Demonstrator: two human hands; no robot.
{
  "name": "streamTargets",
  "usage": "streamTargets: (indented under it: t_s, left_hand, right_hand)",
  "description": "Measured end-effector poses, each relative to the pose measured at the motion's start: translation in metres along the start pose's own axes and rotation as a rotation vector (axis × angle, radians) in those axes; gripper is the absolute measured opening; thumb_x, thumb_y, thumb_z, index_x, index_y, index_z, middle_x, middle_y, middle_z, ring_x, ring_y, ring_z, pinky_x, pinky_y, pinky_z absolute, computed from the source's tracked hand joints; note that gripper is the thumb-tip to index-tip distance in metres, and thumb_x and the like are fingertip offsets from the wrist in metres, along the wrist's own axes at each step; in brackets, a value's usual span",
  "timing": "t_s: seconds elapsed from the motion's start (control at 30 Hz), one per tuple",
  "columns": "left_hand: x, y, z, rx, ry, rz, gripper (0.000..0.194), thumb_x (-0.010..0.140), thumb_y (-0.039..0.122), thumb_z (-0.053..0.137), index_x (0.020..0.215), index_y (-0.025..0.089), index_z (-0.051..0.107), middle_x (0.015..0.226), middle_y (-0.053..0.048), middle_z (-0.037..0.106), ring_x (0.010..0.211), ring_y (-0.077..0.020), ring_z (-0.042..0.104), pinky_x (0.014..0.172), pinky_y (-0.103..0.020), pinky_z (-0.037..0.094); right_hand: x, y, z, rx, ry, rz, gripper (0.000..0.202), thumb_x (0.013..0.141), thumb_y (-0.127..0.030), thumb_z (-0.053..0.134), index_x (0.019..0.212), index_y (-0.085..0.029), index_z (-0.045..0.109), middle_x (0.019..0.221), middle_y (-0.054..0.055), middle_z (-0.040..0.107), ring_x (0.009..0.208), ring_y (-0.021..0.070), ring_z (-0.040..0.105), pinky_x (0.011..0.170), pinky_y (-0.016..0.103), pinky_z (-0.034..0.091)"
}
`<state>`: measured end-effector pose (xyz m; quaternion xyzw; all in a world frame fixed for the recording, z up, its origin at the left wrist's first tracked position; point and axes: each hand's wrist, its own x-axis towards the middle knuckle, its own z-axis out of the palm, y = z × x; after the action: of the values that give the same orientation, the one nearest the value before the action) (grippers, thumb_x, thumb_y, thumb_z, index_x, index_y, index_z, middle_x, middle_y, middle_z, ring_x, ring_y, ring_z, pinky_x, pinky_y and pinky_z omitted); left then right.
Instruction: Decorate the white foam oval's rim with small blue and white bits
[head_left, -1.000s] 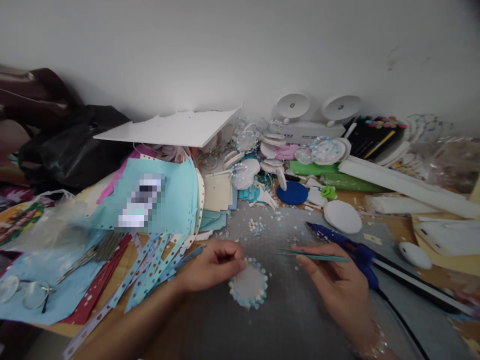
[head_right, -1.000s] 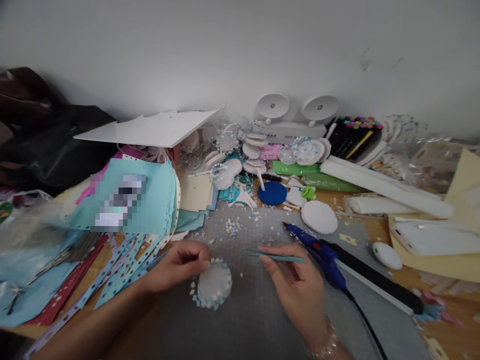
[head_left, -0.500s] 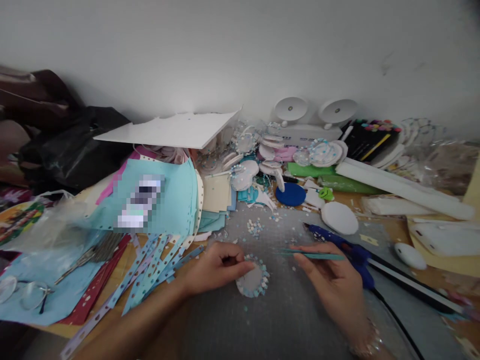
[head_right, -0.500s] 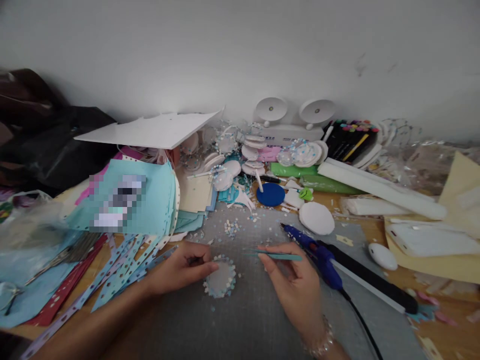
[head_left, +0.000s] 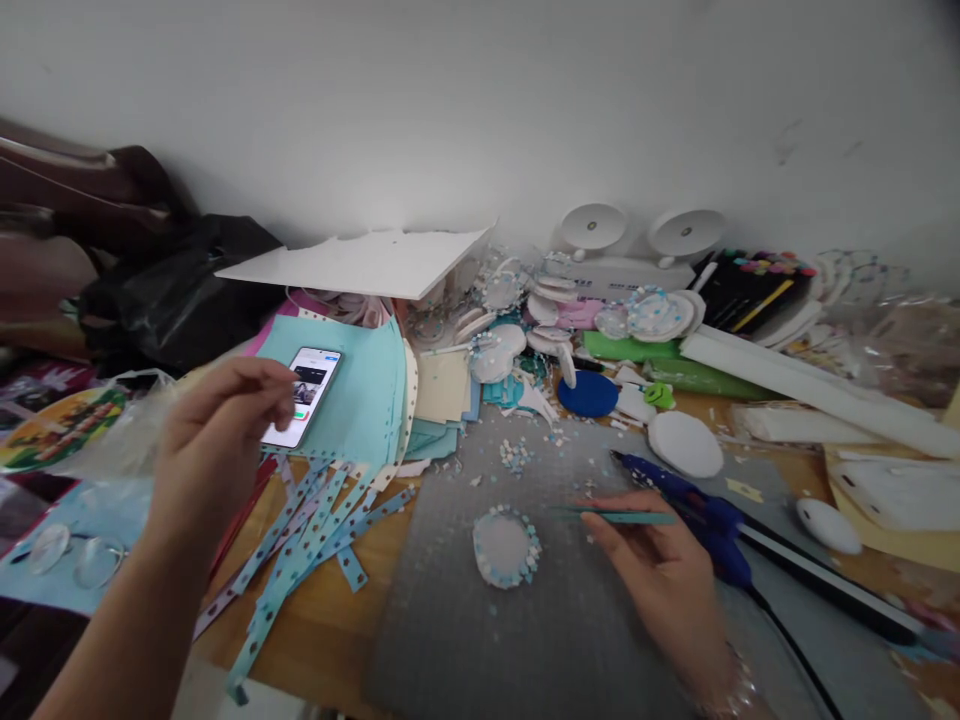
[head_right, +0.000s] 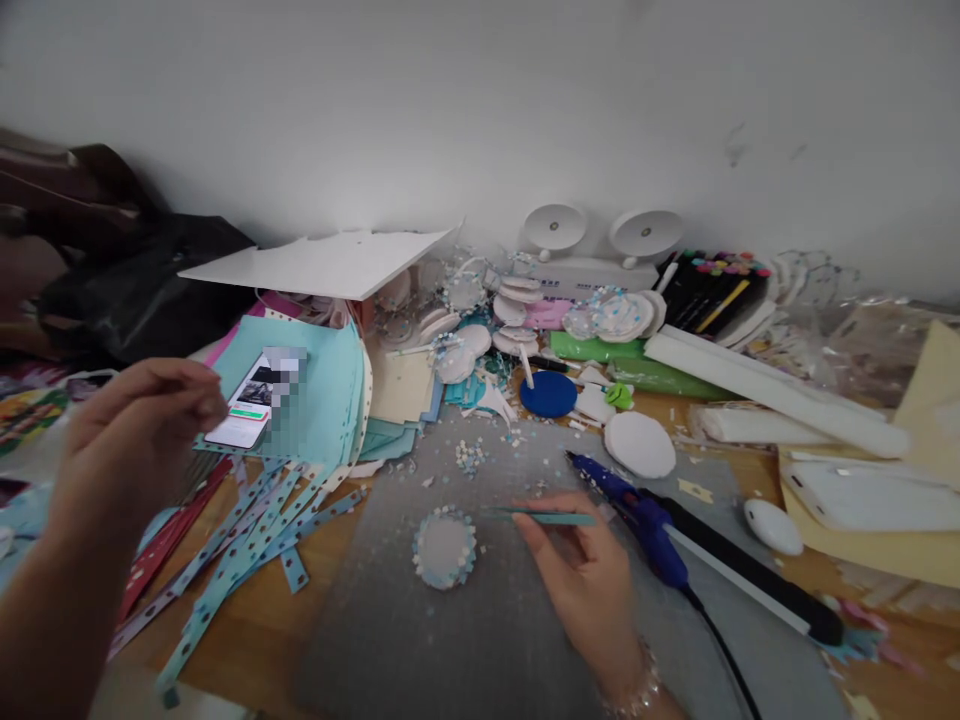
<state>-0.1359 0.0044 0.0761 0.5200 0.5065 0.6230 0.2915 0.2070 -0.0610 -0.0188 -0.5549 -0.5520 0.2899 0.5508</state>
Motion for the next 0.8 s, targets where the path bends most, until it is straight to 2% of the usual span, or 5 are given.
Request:
streamTargets:
  t_s: [0.1, 0.3, 0.5, 0.63, 0.8]
  left_hand:
    - [0.001, -0.002, -0.003, 0.059, 0.001, -0.078, 0.014, 0.075, 0.007, 0.055, 0.081, 0.015, 0.066, 0.062, 0.003, 0.055, 0.063, -0.0083, 0.048, 0.061, -0.02, 0.035]
    - [-0.05, -0.014, 0.042, 0.322, -0.615, -0.118, 0.013, 0.088, 0.028, 0.057, 0.092, 0.018, 0.064, 0.072, 0.001, 0.06, 0.065, -0.0123, 0.053, 0.059, -0.023, 0.039]
    - [-0.075, -0.029, 0.095, 0.459, -1.013, 0.001, 0.023, 0.088, 0.031, 0.058, 0.107, 0.019, 0.062, 0.101, -0.006, 0.06, 0.084, -0.0173, 0.057, 0.075, -0.029, 0.044]
    - [-0.073, -0.037, 0.105, 0.441, -1.099, 0.01, 0.014, 0.091, 0.025, 0.051, 0.094, 0.017, 0.062, 0.095, -0.005, 0.06, 0.089, -0.0181, 0.055, 0.08, -0.03, 0.042]
    - [-0.065, -0.043, 0.1, 0.182, -1.017, -0.236, 0.021, 0.093, 0.031, 0.05, 0.085, 0.015, 0.06, 0.084, -0.003, 0.057, 0.078, -0.0153, 0.052, 0.071, -0.027, 0.041]
  right_hand:
    - [0.001, -0.001, 0.001, 0.002, 0.011, -0.016, 0.011, 0.077, -0.03, 0.075, 0.081, -0.021, 0.069, 0.077, 0.006, 0.073, 0.07, 0.0204, 0.071, 0.061, 0.03, 0.06]
    - [-0.002, 0.004, 0.0, -0.002, 0.05, -0.019, 0.011, 0.078, -0.03, 0.074, 0.083, -0.022, 0.068, 0.082, 0.007, 0.073, 0.078, 0.0226, 0.071, 0.067, 0.035, 0.06]
    - [-0.002, 0.0, -0.002, 0.001, 0.074, -0.04, 0.008, 0.08, -0.027, 0.072, 0.085, -0.023, 0.067, 0.083, 0.005, 0.071, 0.078, 0.0203, 0.07, 0.067, 0.032, 0.059]
    - [-0.002, -0.001, -0.006, 0.031, 0.069, -0.067, 0.007, 0.083, -0.025, 0.069, 0.086, -0.023, 0.063, 0.082, 0.003, 0.066, 0.077, 0.0196, 0.069, 0.065, 0.031, 0.058]
    - [-0.004, 0.001, -0.007, -0.088, -0.017, -0.159, 0.005, 0.085, -0.021, 0.064, 0.084, -0.024, 0.06, 0.078, 0.003, 0.062, 0.073, 0.0188, 0.065, 0.063, 0.03, 0.056]
